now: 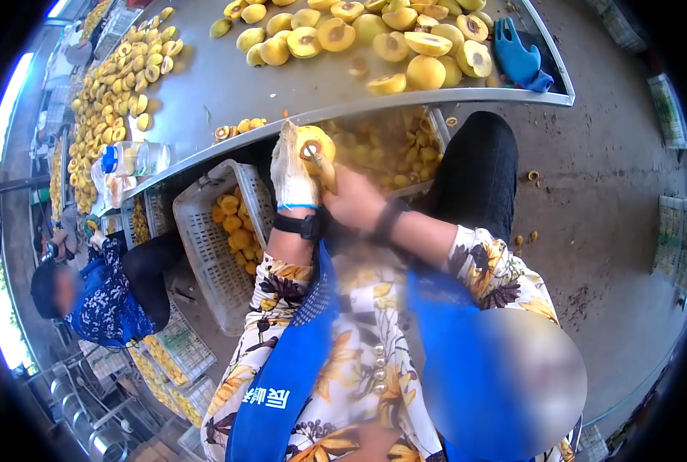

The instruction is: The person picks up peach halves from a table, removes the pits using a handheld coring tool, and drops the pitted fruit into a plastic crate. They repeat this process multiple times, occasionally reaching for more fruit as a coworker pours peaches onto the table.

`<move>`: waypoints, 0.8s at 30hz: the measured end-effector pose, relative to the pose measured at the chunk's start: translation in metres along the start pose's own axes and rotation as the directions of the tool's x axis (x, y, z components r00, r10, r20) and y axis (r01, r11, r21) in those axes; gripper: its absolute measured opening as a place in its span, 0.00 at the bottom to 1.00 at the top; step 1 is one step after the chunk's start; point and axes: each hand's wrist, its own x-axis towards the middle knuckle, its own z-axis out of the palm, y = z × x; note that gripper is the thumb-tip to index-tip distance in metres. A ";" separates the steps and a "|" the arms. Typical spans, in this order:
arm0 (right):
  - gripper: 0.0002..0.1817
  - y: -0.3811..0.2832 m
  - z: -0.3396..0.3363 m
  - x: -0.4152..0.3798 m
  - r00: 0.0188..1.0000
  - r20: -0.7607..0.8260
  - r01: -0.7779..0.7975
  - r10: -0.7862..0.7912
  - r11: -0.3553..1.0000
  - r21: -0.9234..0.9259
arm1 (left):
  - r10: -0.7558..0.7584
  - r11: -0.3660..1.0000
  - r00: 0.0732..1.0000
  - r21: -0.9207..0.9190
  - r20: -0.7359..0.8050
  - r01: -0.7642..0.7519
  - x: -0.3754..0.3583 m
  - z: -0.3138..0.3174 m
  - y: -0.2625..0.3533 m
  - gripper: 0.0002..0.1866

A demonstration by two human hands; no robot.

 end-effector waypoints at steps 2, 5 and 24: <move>0.12 0.004 0.000 0.002 1.000 -0.007 0.016 -0.017 0.999 -0.036 | -0.074 0.997 0.997 -0.015 0.009 0.074 0.005 0.000 0.001 0.13; 0.12 0.016 0.002 0.004 0.997 -0.036 0.058 -0.062 0.994 -0.092 | -0.061 0.995 0.998 0.074 -0.011 0.062 0.010 0.003 0.001 0.11; 0.02 0.037 0.001 0.010 0.845 0.530 -0.371 -0.069 0.638 0.675 | -0.416 0.906 0.889 0.165 0.191 0.389 0.025 -0.021 -0.007 0.21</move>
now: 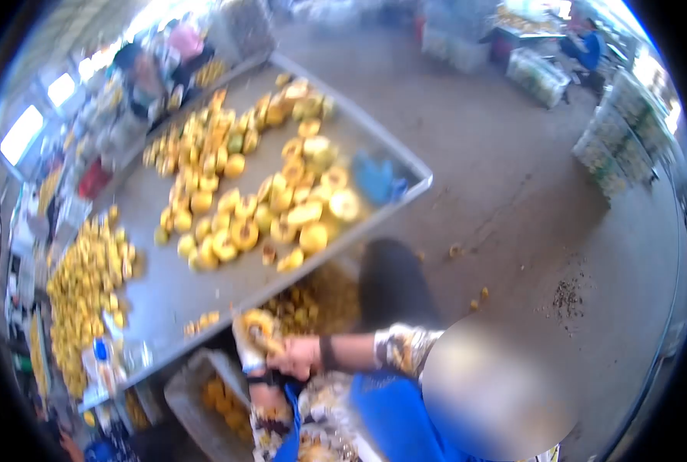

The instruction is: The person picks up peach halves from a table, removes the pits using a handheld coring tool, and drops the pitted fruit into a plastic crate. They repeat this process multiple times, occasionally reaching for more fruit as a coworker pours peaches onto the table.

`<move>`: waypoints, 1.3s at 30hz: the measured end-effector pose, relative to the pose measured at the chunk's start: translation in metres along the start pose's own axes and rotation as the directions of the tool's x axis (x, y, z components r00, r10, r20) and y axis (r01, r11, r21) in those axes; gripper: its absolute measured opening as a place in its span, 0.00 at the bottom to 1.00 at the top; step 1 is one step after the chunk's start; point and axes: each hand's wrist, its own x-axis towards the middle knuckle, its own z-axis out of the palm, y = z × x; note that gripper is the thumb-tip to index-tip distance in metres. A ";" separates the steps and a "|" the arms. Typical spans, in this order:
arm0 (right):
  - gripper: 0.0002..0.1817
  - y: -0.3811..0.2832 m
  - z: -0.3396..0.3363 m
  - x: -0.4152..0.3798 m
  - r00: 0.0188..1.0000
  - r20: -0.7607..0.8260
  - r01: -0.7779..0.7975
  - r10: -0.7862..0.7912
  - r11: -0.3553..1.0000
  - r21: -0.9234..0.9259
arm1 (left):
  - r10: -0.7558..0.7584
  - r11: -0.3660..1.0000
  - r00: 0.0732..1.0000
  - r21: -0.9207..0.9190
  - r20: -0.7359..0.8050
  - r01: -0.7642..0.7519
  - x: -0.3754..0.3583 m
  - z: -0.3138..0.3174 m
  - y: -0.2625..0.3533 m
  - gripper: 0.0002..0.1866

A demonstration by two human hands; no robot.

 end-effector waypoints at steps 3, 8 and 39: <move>0.05 -0.009 0.013 -0.012 0.986 0.139 0.091 -0.092 0.996 0.019 | 0.210 0.933 0.942 -0.340 0.262 -0.113 -0.034 -0.048 0.028 0.11; 0.09 -0.007 -0.010 -0.026 0.965 -0.239 -0.024 -0.110 0.868 -0.496 | 0.825 0.324 0.462 0.942 -0.326 0.087 -0.067 -0.171 0.088 0.24; 0.19 -0.076 -0.033 -0.064 0.486 -0.269 0.429 -0.832 0.495 -0.756 | 0.381 -0.086 0.463 0.529 0.800 -0.844 -0.045 0.113 0.019 0.38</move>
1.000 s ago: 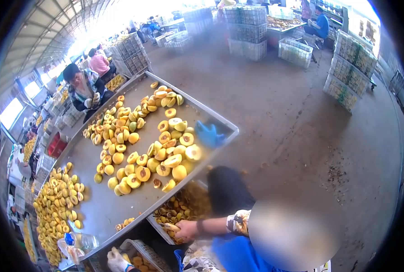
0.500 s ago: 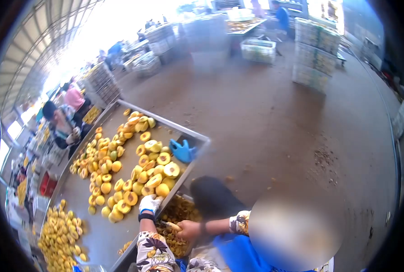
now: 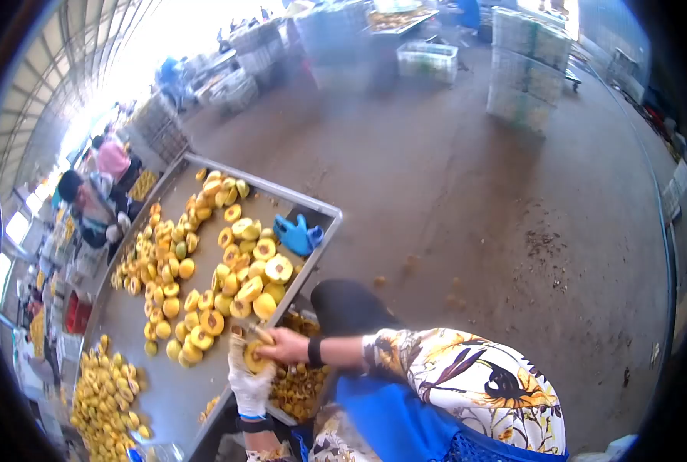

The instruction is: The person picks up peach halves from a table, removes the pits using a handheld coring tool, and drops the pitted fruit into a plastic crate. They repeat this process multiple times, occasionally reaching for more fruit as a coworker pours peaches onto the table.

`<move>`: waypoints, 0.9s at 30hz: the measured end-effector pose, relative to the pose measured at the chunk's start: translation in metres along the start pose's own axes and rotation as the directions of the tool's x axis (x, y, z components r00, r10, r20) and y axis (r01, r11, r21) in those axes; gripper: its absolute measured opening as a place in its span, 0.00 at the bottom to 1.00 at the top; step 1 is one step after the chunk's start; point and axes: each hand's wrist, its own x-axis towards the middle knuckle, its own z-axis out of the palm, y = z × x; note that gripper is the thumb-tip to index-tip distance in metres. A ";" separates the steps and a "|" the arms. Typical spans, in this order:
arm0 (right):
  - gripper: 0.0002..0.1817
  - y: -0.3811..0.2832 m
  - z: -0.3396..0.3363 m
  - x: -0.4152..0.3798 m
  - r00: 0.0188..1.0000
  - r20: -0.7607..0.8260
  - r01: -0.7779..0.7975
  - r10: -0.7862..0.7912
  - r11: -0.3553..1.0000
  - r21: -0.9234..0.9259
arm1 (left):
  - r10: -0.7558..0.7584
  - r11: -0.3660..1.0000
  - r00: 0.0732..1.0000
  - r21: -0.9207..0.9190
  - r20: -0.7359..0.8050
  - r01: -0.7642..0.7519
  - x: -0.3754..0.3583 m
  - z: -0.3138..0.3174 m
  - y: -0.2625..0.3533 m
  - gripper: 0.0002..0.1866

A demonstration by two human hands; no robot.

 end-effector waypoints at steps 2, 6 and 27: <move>0.15 -0.013 -0.003 -0.005 0.992 0.072 -0.116 0.102 0.968 0.223 | -0.149 0.887 0.989 -0.444 -0.008 0.130 -0.010 -0.002 -0.025 0.34; 0.18 -0.005 0.022 -0.001 0.993 0.039 0.110 -0.110 0.994 0.001 | -0.590 0.407 0.802 -0.825 0.089 0.391 -0.045 0.031 -0.064 0.31; 0.15 -0.003 0.058 -0.050 0.974 0.174 -0.010 0.148 0.787 -0.617 | -0.687 0.549 0.634 -0.826 -0.356 0.131 -0.050 0.021 -0.019 0.20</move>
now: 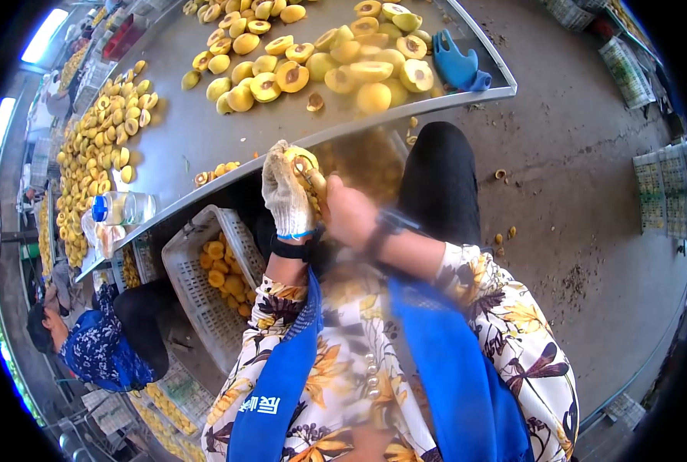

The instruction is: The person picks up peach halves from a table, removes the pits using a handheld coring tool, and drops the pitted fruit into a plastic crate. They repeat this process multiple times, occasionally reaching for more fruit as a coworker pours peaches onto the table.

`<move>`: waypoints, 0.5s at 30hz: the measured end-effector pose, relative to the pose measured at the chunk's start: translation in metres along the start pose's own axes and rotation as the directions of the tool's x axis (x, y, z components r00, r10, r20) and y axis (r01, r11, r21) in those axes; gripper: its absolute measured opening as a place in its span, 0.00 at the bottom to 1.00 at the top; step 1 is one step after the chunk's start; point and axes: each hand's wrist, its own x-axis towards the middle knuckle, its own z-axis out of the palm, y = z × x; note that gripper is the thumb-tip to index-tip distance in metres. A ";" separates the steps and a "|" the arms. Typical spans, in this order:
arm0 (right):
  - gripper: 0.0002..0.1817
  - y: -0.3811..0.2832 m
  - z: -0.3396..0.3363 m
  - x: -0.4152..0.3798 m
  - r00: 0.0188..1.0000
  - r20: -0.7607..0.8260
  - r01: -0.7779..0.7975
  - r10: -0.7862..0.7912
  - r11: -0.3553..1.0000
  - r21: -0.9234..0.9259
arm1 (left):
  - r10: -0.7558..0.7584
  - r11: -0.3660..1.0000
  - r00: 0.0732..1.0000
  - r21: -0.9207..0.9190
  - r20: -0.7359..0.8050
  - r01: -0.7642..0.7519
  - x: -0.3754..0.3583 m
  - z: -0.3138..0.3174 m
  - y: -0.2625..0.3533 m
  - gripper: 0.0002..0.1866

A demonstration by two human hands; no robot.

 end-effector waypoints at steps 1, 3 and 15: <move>0.15 0.000 0.002 -0.001 1.000 0.013 -0.011 0.011 1.000 0.008 | 0.008 1.000 1.000 0.017 -0.002 -0.008 0.000 -0.001 -0.001 0.19; 0.14 0.001 0.007 -0.002 0.999 0.023 0.032 -0.032 0.999 0.021 | 0.030 0.997 0.999 0.065 0.011 -0.031 0.003 -0.004 -0.004 0.18; 0.15 -0.012 0.016 0.009 0.974 0.207 -0.134 0.097 0.976 0.172 | -0.210 0.948 0.975 -0.257 -0.067 0.187 0.019 -0.031 -0.013 0.13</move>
